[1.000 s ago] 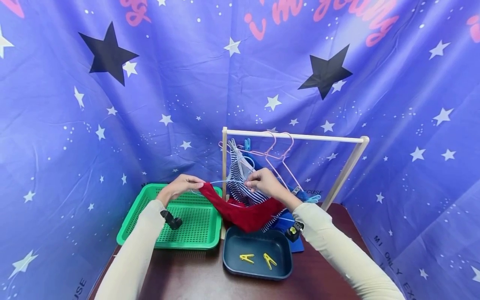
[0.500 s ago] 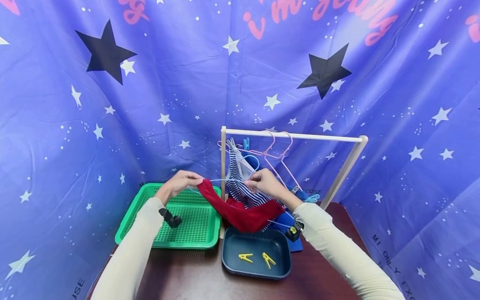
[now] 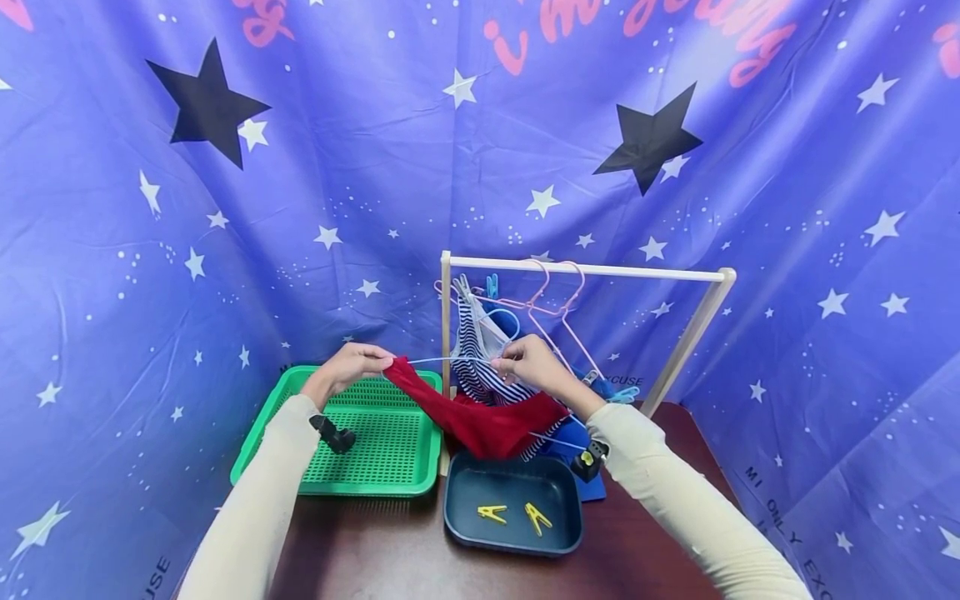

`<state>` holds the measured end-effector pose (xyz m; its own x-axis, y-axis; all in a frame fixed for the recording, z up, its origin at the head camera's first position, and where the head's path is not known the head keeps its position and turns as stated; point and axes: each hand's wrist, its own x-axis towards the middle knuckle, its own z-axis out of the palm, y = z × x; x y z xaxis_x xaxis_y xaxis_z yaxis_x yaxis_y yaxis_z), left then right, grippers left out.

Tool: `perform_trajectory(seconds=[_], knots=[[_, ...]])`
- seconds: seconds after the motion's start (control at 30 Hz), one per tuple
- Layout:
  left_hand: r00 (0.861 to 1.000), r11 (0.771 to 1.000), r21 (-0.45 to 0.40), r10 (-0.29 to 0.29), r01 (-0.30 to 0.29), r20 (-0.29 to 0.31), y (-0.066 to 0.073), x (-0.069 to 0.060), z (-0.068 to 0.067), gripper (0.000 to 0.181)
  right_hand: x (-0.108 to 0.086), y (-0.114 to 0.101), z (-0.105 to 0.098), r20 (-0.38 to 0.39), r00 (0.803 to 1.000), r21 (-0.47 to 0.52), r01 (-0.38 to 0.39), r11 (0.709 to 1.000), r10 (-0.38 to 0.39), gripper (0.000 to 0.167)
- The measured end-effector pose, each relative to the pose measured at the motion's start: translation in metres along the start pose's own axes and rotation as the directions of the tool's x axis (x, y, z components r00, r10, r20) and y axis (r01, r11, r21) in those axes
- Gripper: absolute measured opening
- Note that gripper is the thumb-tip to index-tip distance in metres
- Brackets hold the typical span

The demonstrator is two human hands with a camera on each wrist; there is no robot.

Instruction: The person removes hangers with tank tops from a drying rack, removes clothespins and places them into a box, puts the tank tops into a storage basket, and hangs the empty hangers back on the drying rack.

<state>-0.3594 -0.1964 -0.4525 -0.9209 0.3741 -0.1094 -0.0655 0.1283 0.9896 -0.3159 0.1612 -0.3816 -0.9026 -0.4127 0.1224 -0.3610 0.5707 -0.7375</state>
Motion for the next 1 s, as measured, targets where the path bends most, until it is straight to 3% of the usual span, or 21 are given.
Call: perform_trajectory(seconds=[0.37,0.67,1.0], knots=[[0.998,0.999,-0.050,-0.022,0.019,-0.056,-0.010,-0.009,-0.007,0.017,-0.003,0.001,-0.004,-0.034,0.999,-0.041,0.004,0.999,-0.006,0.022],[0.992,0.996,0.074,-0.042,0.051,-0.122,-0.016,-0.021,-0.006,0.031,-0.006,-0.001,-0.008,-0.029,1.000,0.006,0.009,1.000,-0.009,0.020],[0.988,0.986,0.158,-0.022,0.046,-0.152,-0.018,-0.035,-0.002,0.027,-0.005,0.001,-0.016,-0.070,0.997,0.025,-0.005,1.000,0.007,0.020]])
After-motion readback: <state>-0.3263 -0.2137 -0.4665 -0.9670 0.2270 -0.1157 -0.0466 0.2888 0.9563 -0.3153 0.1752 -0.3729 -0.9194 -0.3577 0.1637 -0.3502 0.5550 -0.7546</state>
